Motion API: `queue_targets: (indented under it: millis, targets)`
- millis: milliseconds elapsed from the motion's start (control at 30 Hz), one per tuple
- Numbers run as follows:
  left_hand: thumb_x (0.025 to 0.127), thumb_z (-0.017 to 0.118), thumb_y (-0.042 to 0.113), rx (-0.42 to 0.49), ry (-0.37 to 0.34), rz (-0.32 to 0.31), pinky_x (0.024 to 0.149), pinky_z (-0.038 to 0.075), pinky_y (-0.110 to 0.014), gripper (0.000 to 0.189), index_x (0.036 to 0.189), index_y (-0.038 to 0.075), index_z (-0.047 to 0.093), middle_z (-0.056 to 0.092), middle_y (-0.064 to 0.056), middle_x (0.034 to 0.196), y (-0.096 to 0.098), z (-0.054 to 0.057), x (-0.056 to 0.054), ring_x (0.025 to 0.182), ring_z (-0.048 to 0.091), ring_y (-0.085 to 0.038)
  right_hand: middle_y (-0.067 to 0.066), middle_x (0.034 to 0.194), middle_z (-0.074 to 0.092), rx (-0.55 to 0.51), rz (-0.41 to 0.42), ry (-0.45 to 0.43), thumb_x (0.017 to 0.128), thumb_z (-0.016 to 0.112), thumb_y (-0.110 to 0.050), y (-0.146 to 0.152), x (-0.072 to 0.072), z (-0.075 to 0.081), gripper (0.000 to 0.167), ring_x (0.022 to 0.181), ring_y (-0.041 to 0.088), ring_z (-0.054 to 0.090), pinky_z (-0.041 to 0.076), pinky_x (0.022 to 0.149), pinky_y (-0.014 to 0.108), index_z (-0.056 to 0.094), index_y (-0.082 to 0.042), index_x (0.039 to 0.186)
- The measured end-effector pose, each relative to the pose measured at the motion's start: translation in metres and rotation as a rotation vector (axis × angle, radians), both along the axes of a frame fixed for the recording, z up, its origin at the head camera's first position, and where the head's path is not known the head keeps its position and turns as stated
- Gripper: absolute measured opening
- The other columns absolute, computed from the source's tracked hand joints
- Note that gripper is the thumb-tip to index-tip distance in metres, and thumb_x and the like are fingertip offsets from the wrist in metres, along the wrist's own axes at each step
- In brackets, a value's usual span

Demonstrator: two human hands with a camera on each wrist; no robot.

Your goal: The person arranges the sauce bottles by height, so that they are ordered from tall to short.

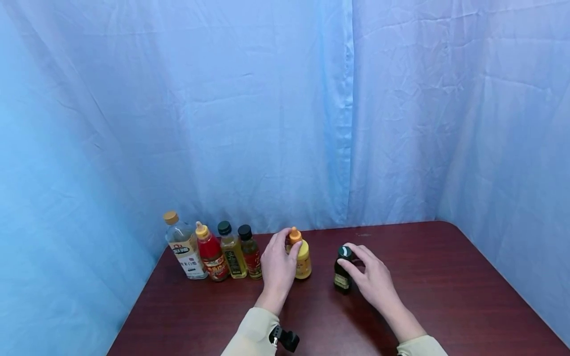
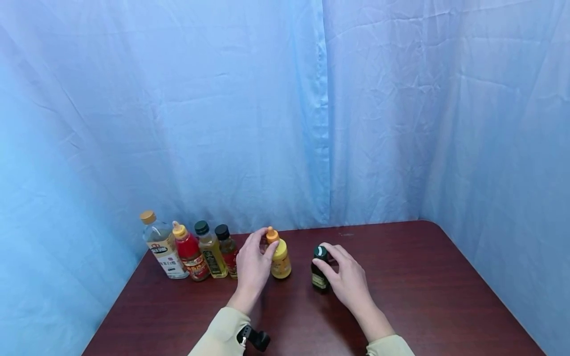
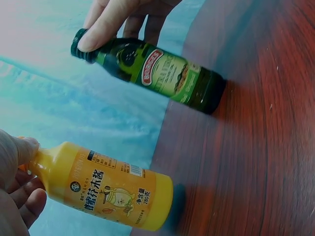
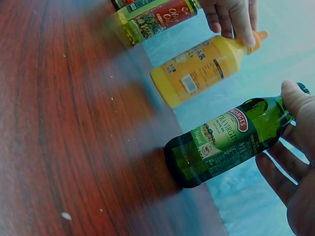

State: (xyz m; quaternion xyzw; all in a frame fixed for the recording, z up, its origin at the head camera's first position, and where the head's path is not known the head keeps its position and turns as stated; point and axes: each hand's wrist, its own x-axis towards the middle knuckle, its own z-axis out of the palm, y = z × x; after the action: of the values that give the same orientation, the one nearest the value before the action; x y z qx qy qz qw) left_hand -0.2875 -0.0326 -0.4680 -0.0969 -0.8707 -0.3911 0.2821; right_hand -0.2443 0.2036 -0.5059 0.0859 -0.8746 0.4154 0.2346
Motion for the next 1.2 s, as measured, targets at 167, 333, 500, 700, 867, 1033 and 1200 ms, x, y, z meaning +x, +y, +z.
queue_targets:
  millis: [167,333,500,700,867,1033,1200]
  targets:
    - [0.1,0.086,0.026,0.003,0.023,0.051,0.082,0.064,-0.047,0.038,0.133,0.012,0.075,0.076,-0.005,0.118,-0.01,0.0,-0.001,0.096,0.075,-0.025,-0.009,0.114,0.071,0.003,0.001,0.013,0.104,0.081,-0.028,0.0,-0.001,-0.001,0.039,0.107,0.015,0.072,0.065,0.087,0.039,0.074,-0.013,0.139]
    - [0.099,0.087,0.024,-0.002,0.051,0.084,0.085,0.064,-0.049,0.039,0.134,0.012,0.075,0.076,-0.006,0.121,-0.02,-0.002,-0.001,0.101,0.076,-0.026,-0.009,0.115,0.071,0.005,0.001,0.019,0.104,0.081,-0.028,0.001,-0.001,-0.001,0.037,0.107,0.015,0.072,0.064,0.087,0.038,0.074,-0.016,0.138]
    - [0.099,0.087,0.022,-0.026,0.084,0.098,0.088,0.064,-0.05,0.038,0.133,0.01,0.074,0.076,-0.008,0.123,-0.027,-0.005,-0.003,0.105,0.076,-0.028,-0.009,0.117,0.072,0.003,0.001,0.019,0.105,0.08,-0.029,0.001,-0.002,-0.001,0.037,0.108,0.016,0.072,0.064,0.087,0.036,0.074,-0.017,0.139]
    - [0.099,0.087,0.024,-0.061,0.092,0.111,0.091,0.064,-0.052,0.04,0.134,0.01,0.073,0.075,-0.009,0.127,-0.035,-0.005,-0.001,0.111,0.075,-0.031,-0.01,0.117,0.071,0.0,0.004,0.017,0.105,0.08,-0.029,0.0,-0.002,0.0,0.036,0.108,0.016,0.072,0.064,0.087,0.036,0.074,-0.019,0.139]
    - [0.099,0.087,0.023,-0.079,0.118,0.118,0.091,0.064,-0.053,0.04,0.133,0.009,0.073,0.076,-0.011,0.126,-0.038,-0.008,-0.001,0.11,0.075,-0.032,-0.011,0.115,0.07,-0.004,0.003,0.007,0.105,0.08,-0.031,0.001,-0.002,-0.001,0.036,0.108,0.015,0.072,0.064,0.088,0.037,0.074,-0.021,0.138]
    - [0.098,0.087,0.021,-0.087,0.124,0.121,0.089,0.064,-0.053,0.039,0.132,0.007,0.073,0.076,-0.011,0.126,-0.041,-0.011,0.0,0.109,0.075,-0.032,-0.011,0.116,0.07,-0.004,-0.001,-0.011,0.105,0.08,-0.032,0.001,-0.001,-0.003,0.037,0.108,0.014,0.072,0.064,0.088,0.037,0.074,-0.02,0.139]
    - [0.099,0.087,0.021,-0.084,0.11,0.115,0.093,0.064,-0.053,0.04,0.134,0.007,0.072,0.075,-0.011,0.127,-0.043,-0.013,-0.001,0.111,0.075,-0.032,-0.012,0.116,0.07,-0.001,-0.001,-0.011,0.105,0.08,-0.033,0.001,-0.001,-0.003,0.037,0.107,0.014,0.073,0.064,0.088,0.036,0.074,-0.022,0.139]
